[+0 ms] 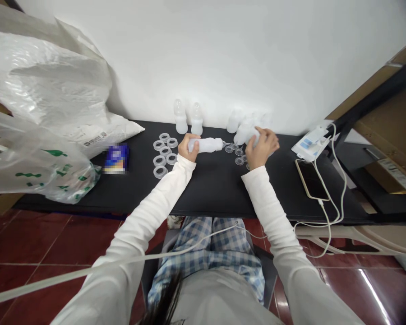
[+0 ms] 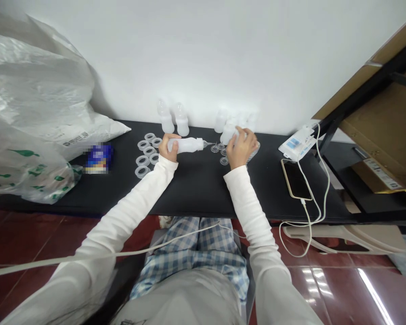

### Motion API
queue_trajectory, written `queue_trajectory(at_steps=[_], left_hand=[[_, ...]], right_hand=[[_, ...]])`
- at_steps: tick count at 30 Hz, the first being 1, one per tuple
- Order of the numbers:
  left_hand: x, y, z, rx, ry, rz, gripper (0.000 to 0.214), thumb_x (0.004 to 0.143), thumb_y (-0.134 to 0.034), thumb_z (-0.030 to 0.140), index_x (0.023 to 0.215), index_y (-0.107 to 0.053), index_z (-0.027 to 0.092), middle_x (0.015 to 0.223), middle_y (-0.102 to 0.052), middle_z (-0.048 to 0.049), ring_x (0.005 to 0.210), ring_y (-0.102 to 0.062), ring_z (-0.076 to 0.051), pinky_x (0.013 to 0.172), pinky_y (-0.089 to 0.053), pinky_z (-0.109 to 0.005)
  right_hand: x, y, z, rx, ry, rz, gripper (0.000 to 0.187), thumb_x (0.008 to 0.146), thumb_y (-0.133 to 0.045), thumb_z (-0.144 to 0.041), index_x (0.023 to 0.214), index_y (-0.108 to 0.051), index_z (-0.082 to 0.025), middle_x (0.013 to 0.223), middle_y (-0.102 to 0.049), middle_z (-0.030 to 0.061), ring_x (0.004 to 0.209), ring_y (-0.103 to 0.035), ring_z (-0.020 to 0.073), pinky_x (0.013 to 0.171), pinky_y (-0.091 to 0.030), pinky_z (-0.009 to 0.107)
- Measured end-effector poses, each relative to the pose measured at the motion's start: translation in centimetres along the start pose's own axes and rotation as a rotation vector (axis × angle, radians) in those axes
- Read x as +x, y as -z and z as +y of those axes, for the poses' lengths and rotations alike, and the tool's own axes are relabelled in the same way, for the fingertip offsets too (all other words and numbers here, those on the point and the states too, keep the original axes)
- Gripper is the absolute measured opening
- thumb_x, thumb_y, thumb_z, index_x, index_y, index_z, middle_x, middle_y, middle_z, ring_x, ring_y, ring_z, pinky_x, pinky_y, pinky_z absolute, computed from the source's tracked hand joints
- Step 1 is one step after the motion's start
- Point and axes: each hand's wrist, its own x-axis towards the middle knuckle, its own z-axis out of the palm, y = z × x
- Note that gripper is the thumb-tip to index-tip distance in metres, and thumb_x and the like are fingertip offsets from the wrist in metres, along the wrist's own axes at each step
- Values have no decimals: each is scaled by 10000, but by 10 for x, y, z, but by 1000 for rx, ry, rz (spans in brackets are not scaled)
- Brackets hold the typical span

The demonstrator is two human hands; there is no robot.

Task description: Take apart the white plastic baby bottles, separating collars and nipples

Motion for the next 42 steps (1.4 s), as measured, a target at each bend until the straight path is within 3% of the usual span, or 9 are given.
queue_trajectory(at_steps=[3, 8, 13, 18, 22, 26, 33, 38, 42], left_hand=[[3, 0, -3, -85, 119, 16, 584, 889, -414, 732, 905, -634, 191, 901, -672, -76, 900, -668, -204, 769, -531, -297], [6, 0, -12, -242, 298, -24, 611, 845, -480, 771, 905, -639, 183, 816, -633, -45, 649, -596, -129, 506, -425, -228], [6, -2, -14, -279, 333, -22, 633, 822, -503, 786, 896, -642, 174, 799, -624, -43, 611, -569, -107, 455, -389, -206], [6, -5, -16, -277, 323, -23, 631, 829, -495, 782, 887, -642, 171, 773, -610, -37, 560, -545, -95, 443, -382, -215], [6, -9, -18, -296, 322, 10, 665, 799, -498, 817, 864, -628, 168, 759, -609, -31, 528, -522, -78, 417, -363, -198], [6, -15, -21, -326, 328, 66, 689, 771, -500, 844, 823, -621, 168, 711, -599, -24, 466, -483, -64, 382, -337, -195], [7, -20, -21, -390, 338, 67, 666, 770, -520, 828, 783, -611, 169, 696, -606, -35, 418, -455, -63, 336, -291, -210], [8, -18, -12, -424, 389, 23, 635, 745, -573, 803, 756, -612, 169, 689, -626, -29, 399, -454, -60, 310, -255, -206], [11, -17, -7, -435, 509, -84, 532, 761, -618, 704, 710, -591, 175, 521, -532, 16, 315, -389, -68, 281, -191, -217]], right_hand=[[5, -5, 17, -128, -173, 152, 408, 960, -330, -340, 1295, -530, -220, 1264, -492, 211, 1189, -471, 395, 954, -341, 667], [6, -11, 30, -130, -299, 109, 387, 938, -356, -323, 1260, -515, -180, 1224, -482, 223, 1104, -500, 396, 896, -379, 688], [5, -4, 27, -91, -285, 58, 404, 960, -312, -318, 1293, -496, -184, 1220, -447, 210, 1170, -481, 404, 886, -406, 666], [9, 10, 17, -50, -239, 206, 413, 1002, -267, -323, 1313, -507, -197, 1234, -477, 205, 1198, -500, 386, 912, -410, 661], [11, 15, 10, 78, -63, 257, 451, 1043, -233, -396, 1303, -545, -200, 1260, -512, 186, 1245, -523, 343, 970, -434, 623], [3, 9, -5, 387, 76, 169, 433, 1033, -339, -481, 1254, -587, -203, 1216, -584, 135, 1194, -580, 267, 962, -505, 508], [-22, -6, -34, 673, -35, 21, 415, 1009, -412, -499, 1203, -621, -198, 1167, -623, 127, 1150, -598, 236, 920, -553, 438], [-32, -10, -40, 641, 89, -136, 370, 1023, -394, -451, 1163, -647, -220, 1096, -611, 117, 1091, -595, 233, 897, -544, 429], [-35, -15, -36, 530, 210, -148, 369, 1041, -346, -408, 1133, -633, -195, 1046, -592, 111, 1053, -594, 215, 933, -520, 421]])
